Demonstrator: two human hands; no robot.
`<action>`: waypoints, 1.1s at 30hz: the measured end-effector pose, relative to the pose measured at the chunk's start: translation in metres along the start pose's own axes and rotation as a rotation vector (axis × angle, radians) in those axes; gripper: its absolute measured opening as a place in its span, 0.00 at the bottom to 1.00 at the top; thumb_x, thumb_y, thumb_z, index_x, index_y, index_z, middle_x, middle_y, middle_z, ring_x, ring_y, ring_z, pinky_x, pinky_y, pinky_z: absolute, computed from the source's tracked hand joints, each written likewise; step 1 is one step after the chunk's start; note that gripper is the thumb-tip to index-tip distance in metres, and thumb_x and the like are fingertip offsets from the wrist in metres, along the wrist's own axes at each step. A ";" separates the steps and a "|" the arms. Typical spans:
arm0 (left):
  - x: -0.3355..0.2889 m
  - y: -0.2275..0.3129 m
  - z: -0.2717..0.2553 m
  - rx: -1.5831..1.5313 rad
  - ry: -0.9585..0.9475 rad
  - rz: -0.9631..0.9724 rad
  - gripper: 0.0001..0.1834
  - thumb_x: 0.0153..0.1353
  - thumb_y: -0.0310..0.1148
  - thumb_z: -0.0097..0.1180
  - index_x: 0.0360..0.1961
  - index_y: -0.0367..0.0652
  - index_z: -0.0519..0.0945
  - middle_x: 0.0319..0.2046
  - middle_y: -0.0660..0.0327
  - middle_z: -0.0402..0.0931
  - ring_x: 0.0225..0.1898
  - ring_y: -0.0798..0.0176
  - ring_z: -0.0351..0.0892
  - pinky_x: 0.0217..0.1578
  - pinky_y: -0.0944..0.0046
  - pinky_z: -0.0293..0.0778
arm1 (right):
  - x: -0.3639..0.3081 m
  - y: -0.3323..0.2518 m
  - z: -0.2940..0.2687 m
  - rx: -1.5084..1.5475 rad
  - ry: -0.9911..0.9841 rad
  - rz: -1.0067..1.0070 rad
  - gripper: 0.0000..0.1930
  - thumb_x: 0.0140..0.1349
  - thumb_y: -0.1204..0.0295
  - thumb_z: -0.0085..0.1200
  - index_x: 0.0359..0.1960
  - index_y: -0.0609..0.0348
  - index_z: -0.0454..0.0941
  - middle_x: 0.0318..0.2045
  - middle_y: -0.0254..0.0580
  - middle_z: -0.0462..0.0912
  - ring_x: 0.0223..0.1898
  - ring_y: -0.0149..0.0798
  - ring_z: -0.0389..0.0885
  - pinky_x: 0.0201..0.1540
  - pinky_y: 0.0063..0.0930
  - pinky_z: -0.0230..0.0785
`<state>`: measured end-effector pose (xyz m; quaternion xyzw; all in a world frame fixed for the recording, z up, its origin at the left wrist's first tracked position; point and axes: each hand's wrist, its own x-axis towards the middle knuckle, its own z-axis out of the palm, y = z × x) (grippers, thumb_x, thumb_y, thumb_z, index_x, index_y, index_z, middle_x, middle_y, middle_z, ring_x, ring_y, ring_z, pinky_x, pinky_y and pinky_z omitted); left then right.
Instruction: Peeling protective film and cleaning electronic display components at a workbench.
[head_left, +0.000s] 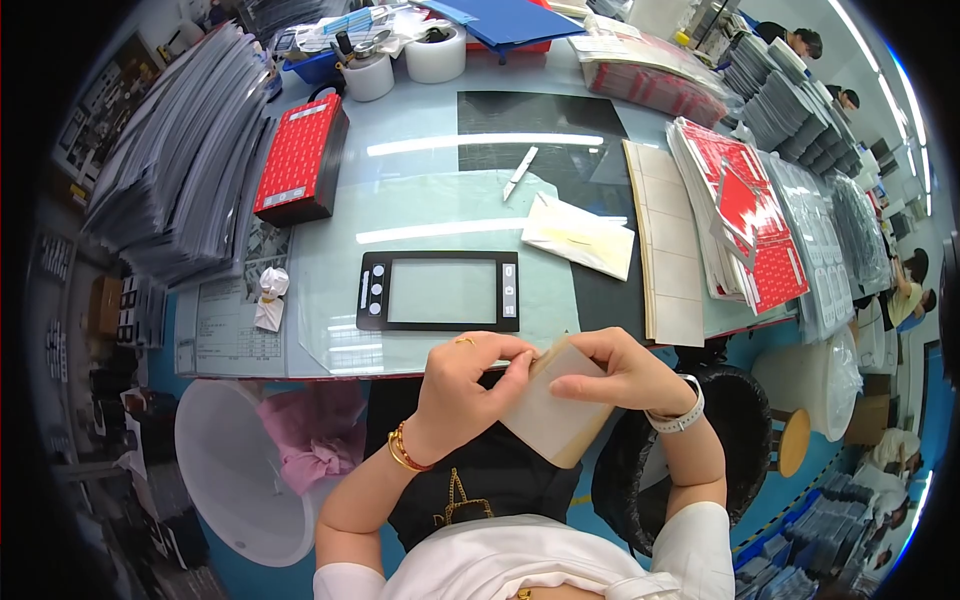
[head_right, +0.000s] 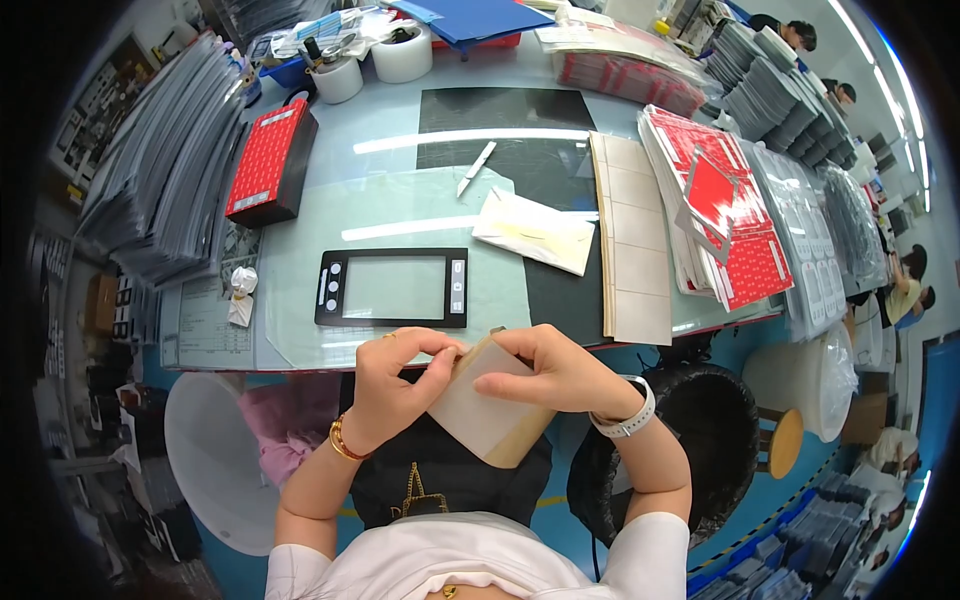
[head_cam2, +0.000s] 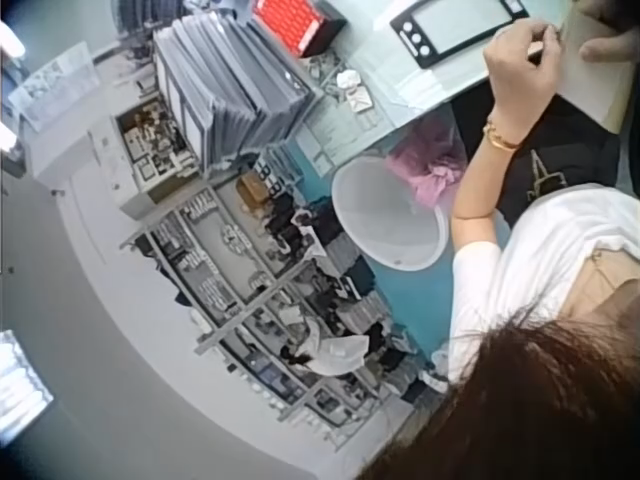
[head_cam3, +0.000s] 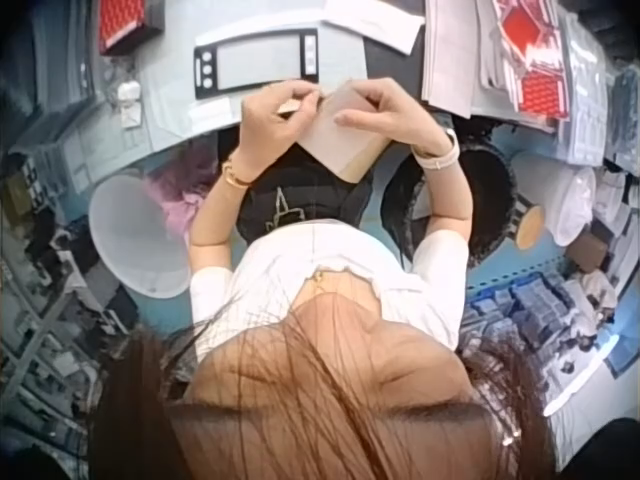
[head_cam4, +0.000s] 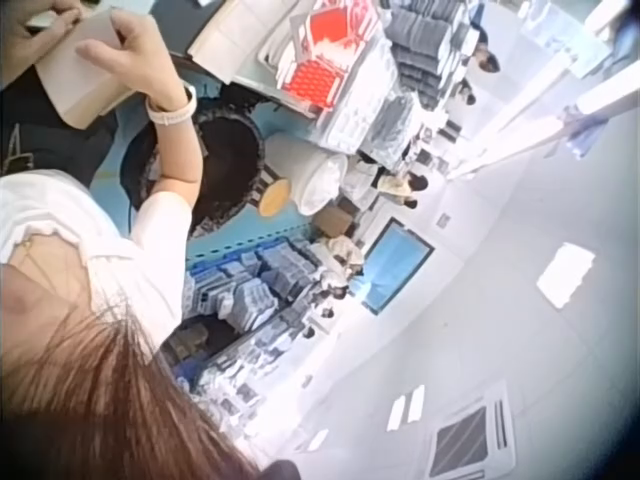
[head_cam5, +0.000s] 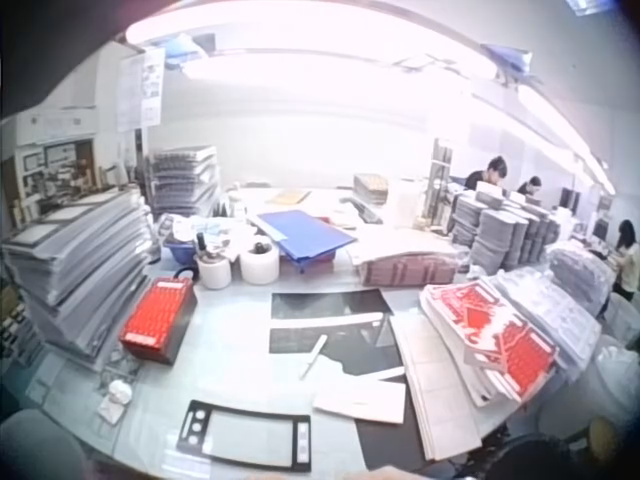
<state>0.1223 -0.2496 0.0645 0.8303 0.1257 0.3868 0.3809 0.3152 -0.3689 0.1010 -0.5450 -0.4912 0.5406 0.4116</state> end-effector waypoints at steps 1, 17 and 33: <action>-0.001 0.003 -0.003 -0.158 -0.028 -0.220 0.03 0.61 0.22 0.60 0.34 0.37 0.85 0.31 0.59 0.87 0.33 0.64 0.87 0.44 0.63 0.82 | 0.001 0.000 -0.001 0.003 -0.006 0.001 0.12 0.65 0.66 0.64 0.35 0.65 0.81 0.23 0.29 0.76 0.27 0.21 0.68 0.30 0.21 0.63; -0.022 -0.040 -0.054 -0.856 0.130 -0.917 0.08 0.71 0.29 0.49 0.35 0.37 0.75 0.34 0.48 0.86 0.34 0.53 0.90 0.38 0.57 0.88 | -0.019 0.025 -0.017 0.138 -0.174 0.341 0.19 0.64 0.65 0.66 0.50 0.68 0.83 0.36 0.32 0.86 0.37 0.21 0.77 0.43 0.20 0.73; -0.056 -0.040 -0.091 -0.739 0.265 -0.970 0.08 0.68 0.28 0.52 0.34 0.34 0.77 0.32 0.48 0.86 0.28 0.56 0.89 0.32 0.64 0.87 | 0.042 0.026 -0.242 -0.039 0.582 0.083 0.18 0.67 0.64 0.61 0.52 0.65 0.80 0.37 0.36 0.86 0.33 0.25 0.84 0.37 0.19 0.76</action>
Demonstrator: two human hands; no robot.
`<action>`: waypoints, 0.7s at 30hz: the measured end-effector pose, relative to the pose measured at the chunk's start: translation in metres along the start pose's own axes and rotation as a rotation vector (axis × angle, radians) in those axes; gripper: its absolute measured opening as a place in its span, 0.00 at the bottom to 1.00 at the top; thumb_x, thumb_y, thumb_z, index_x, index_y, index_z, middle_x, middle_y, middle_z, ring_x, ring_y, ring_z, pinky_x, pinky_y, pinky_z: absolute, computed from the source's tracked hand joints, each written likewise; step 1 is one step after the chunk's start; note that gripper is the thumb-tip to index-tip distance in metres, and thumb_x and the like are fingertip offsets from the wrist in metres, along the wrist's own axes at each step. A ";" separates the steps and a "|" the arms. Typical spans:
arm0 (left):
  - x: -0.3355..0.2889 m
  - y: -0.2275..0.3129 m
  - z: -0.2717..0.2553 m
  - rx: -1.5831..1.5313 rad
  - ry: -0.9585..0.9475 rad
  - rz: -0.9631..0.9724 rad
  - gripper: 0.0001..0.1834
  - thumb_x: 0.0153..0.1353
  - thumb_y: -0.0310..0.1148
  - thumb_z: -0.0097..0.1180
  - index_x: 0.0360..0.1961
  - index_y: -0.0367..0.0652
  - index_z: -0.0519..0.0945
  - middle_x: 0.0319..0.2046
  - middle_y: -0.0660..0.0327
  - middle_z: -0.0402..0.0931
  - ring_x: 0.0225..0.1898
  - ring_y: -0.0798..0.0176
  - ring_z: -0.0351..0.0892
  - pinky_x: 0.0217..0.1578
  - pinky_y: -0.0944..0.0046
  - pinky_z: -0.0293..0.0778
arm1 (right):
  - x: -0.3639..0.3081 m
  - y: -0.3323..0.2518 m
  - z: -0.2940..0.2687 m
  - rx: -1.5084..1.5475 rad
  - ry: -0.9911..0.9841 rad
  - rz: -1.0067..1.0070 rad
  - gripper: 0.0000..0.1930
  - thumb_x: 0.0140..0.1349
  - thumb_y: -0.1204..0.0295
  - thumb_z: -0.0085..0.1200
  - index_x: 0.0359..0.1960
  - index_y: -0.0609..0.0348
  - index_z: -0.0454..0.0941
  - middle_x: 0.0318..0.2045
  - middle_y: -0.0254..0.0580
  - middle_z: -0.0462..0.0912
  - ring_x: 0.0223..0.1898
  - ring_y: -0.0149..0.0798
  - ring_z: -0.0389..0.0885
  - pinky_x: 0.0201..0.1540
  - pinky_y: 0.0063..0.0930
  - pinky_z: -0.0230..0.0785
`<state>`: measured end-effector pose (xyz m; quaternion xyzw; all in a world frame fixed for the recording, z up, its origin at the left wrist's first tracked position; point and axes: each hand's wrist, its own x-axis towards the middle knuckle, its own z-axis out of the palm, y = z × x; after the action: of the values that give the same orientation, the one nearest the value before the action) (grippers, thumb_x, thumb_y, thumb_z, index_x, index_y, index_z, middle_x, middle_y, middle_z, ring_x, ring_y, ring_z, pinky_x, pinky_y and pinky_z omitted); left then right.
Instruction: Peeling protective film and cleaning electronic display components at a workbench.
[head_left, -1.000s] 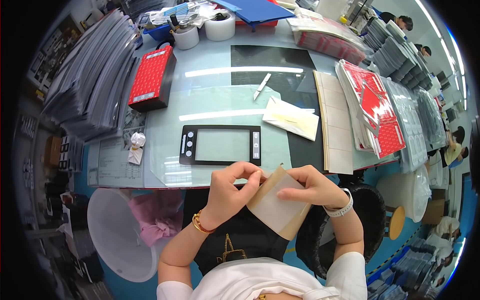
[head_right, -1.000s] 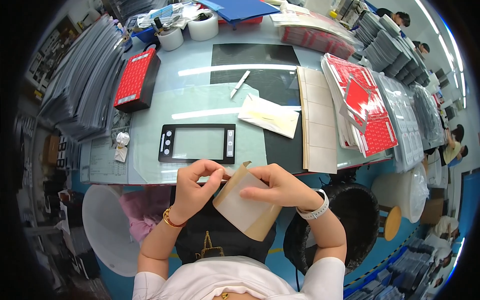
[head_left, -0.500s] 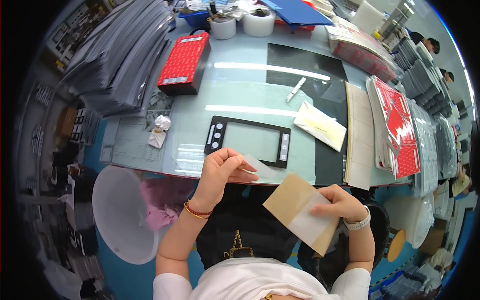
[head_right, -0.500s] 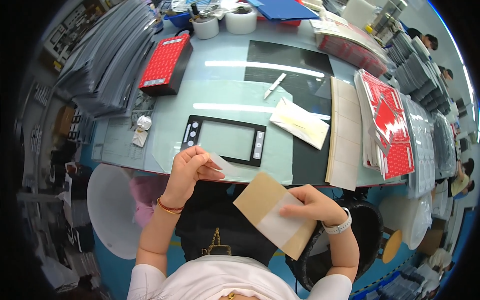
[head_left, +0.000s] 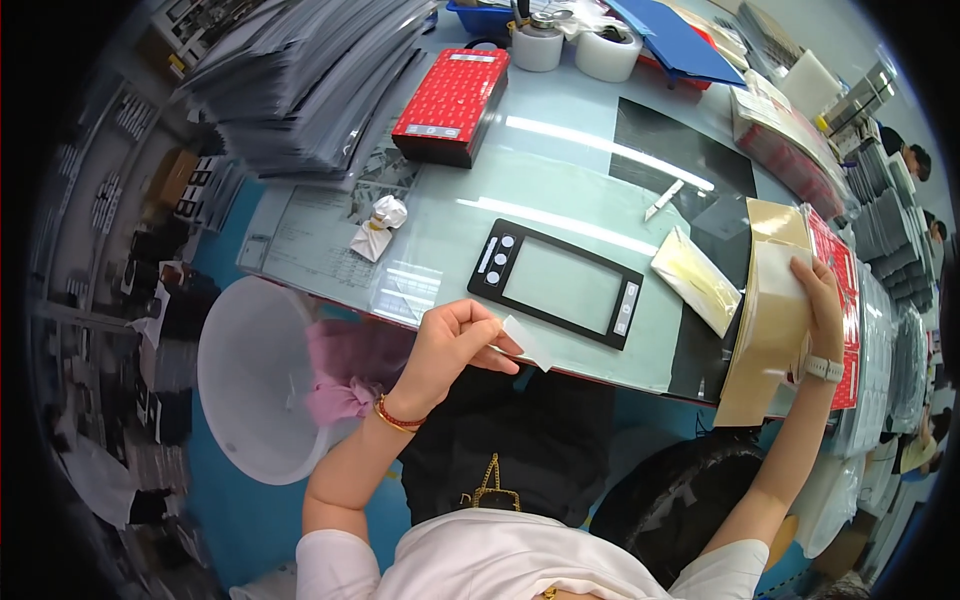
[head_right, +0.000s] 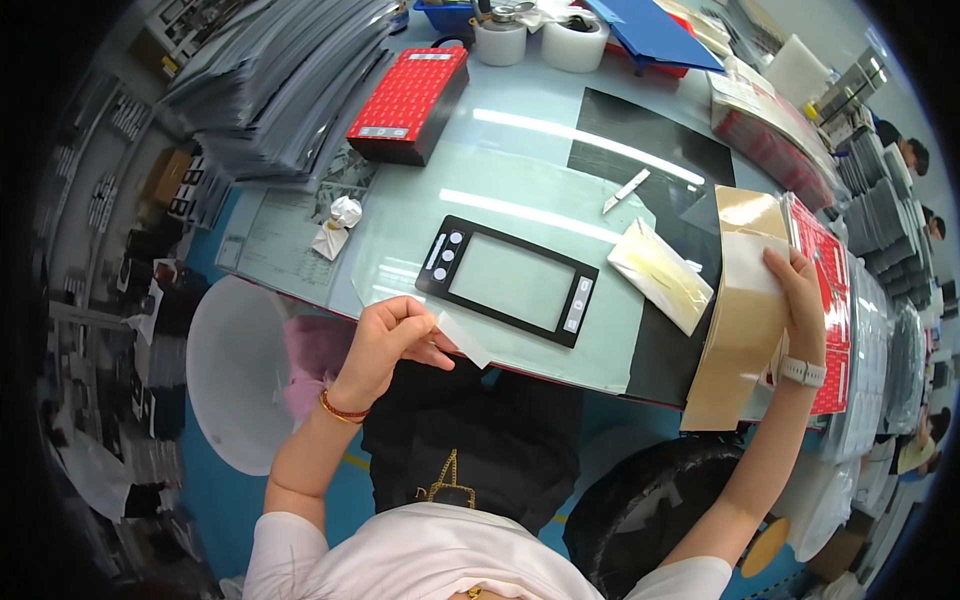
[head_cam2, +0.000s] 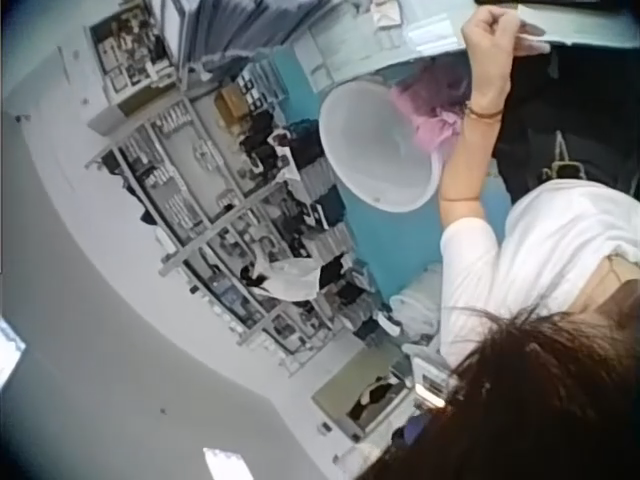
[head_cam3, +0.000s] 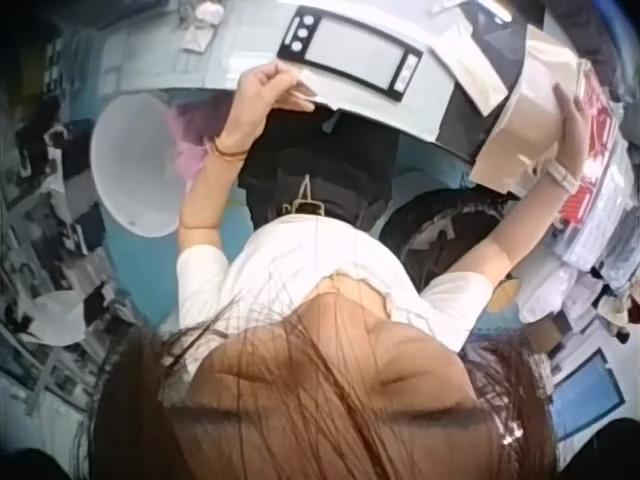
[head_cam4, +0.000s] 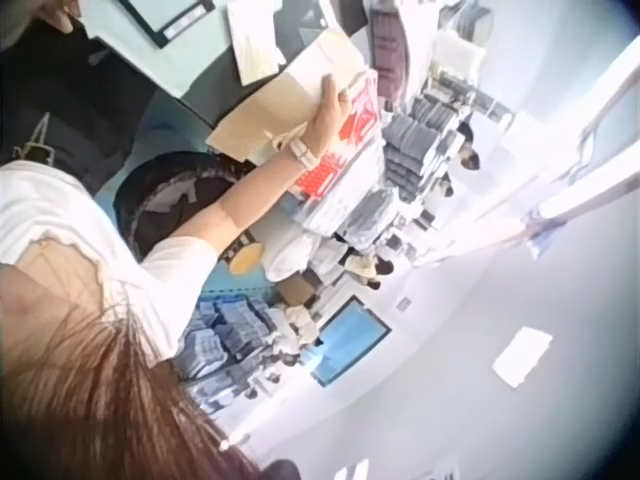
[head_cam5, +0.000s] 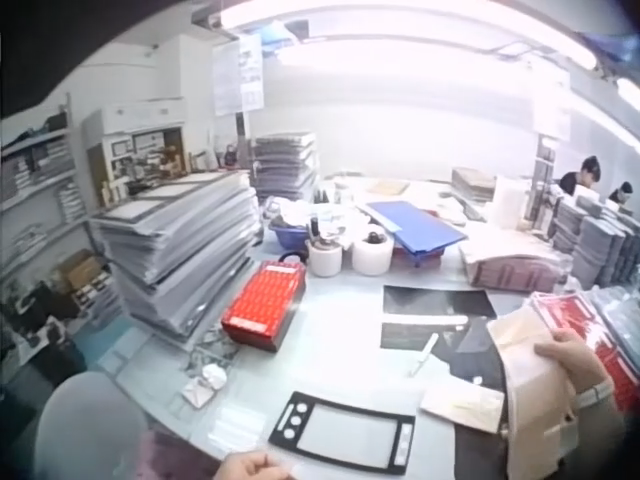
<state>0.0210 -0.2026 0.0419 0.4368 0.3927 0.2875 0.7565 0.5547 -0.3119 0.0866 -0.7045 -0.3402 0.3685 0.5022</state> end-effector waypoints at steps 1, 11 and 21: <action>-0.001 0.000 -0.001 0.002 0.006 0.001 0.07 0.68 0.27 0.52 0.34 0.34 0.77 0.32 0.47 0.86 0.27 0.56 0.89 0.32 0.64 0.86 | 0.013 0.009 -0.008 -0.058 -0.004 0.020 0.19 0.67 0.63 0.61 0.53 0.64 0.80 0.37 0.36 0.86 0.33 0.26 0.83 0.36 0.20 0.76; -0.015 -0.011 -0.013 -0.033 0.020 0.023 0.06 0.70 0.24 0.53 0.37 0.30 0.77 0.33 0.46 0.86 0.30 0.58 0.89 0.34 0.65 0.87 | -0.031 -0.015 0.108 -0.779 0.344 -0.535 0.14 0.71 0.70 0.57 0.54 0.64 0.80 0.37 0.39 0.83 0.35 0.29 0.80 0.39 0.23 0.73; -0.016 -0.022 -0.007 -0.025 0.032 0.060 0.07 0.69 0.25 0.55 0.34 0.32 0.77 0.27 0.51 0.84 0.27 0.59 0.87 0.31 0.64 0.86 | -0.132 0.010 0.196 -0.112 0.034 -0.213 0.08 0.72 0.72 0.56 0.42 0.65 0.83 0.24 0.29 0.79 0.24 0.19 0.72 0.26 0.14 0.61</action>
<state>0.0084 -0.2222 0.0254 0.4340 0.3880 0.3220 0.7466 0.3211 -0.3372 0.0562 -0.6973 -0.4246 0.2815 0.5042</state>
